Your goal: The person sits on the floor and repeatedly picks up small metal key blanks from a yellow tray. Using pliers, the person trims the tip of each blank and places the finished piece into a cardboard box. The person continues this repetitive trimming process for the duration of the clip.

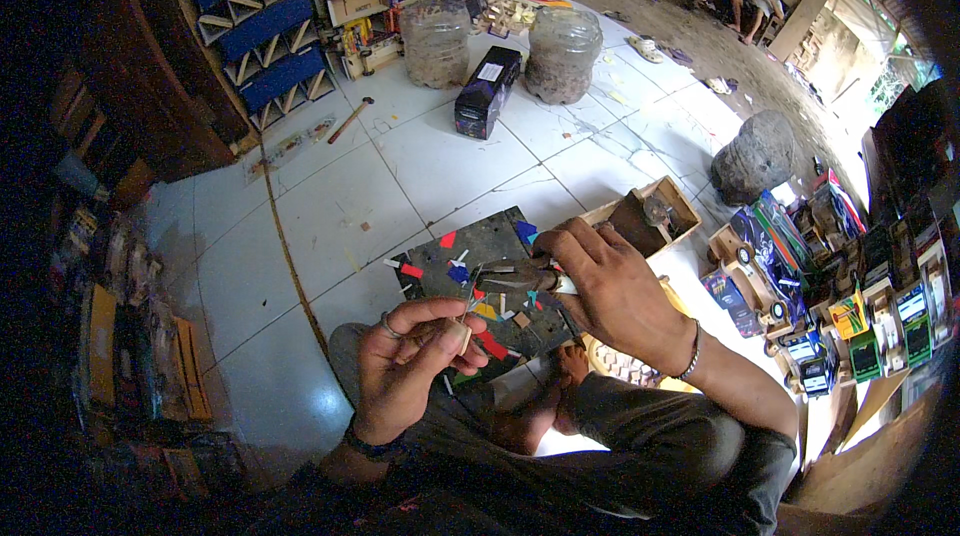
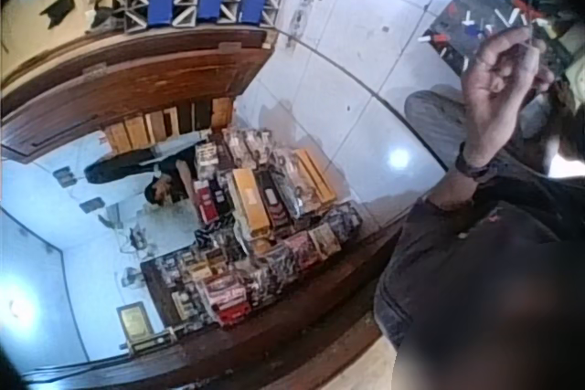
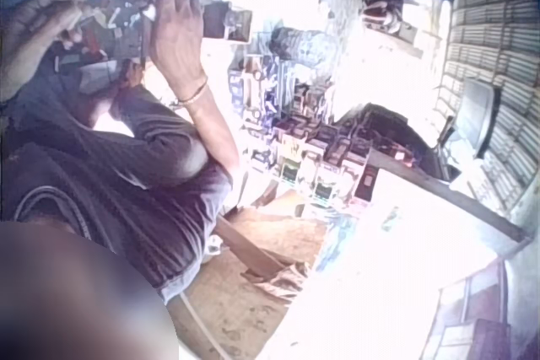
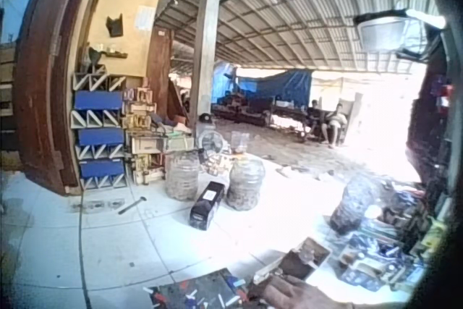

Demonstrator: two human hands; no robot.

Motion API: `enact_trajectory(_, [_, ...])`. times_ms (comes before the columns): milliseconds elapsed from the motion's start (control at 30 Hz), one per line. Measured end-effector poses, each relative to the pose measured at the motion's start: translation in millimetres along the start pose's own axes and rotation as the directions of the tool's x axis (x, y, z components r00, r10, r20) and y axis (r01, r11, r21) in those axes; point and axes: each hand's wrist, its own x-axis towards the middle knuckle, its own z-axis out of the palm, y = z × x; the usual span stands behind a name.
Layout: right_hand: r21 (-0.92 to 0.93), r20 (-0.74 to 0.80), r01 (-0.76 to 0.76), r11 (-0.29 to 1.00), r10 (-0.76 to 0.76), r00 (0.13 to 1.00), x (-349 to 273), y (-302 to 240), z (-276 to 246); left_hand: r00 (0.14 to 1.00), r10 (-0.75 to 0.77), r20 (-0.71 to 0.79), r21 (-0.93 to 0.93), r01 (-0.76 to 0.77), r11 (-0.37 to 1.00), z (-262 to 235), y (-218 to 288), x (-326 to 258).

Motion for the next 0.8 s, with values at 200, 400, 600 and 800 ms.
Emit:
enact_trajectory(200, [-0.01,0.007,0.006,1.0,-0.006,1.0,-0.4,3.7,0.9,0.999,-0.033,-0.007,-0.001,0.033,0.999,-0.2,0.7,-0.4])
enact_trajectory(400, [-0.02,0.008,0.013,1.0,-0.012,1.0,-1.3,6.8,3.3,0.999,-0.041,-0.01,-0.02,0.041,0.999,-0.5,0.3,-0.3])
enact_trajectory(600, [-0.036,0.002,0.049,0.998,-0.049,0.999,-2.1,9.4,4.4,1.0,-0.007,0.008,-0.018,0.007,1.0,-0.4,1.2,1.3])
enact_trajectory(800, [-0.032,-0.014,0.054,0.998,-0.054,0.998,-1.8,9.7,7.0,0.977,0.212,0.011,0.327,-0.204,0.923,2.0,-4.2,1.5])
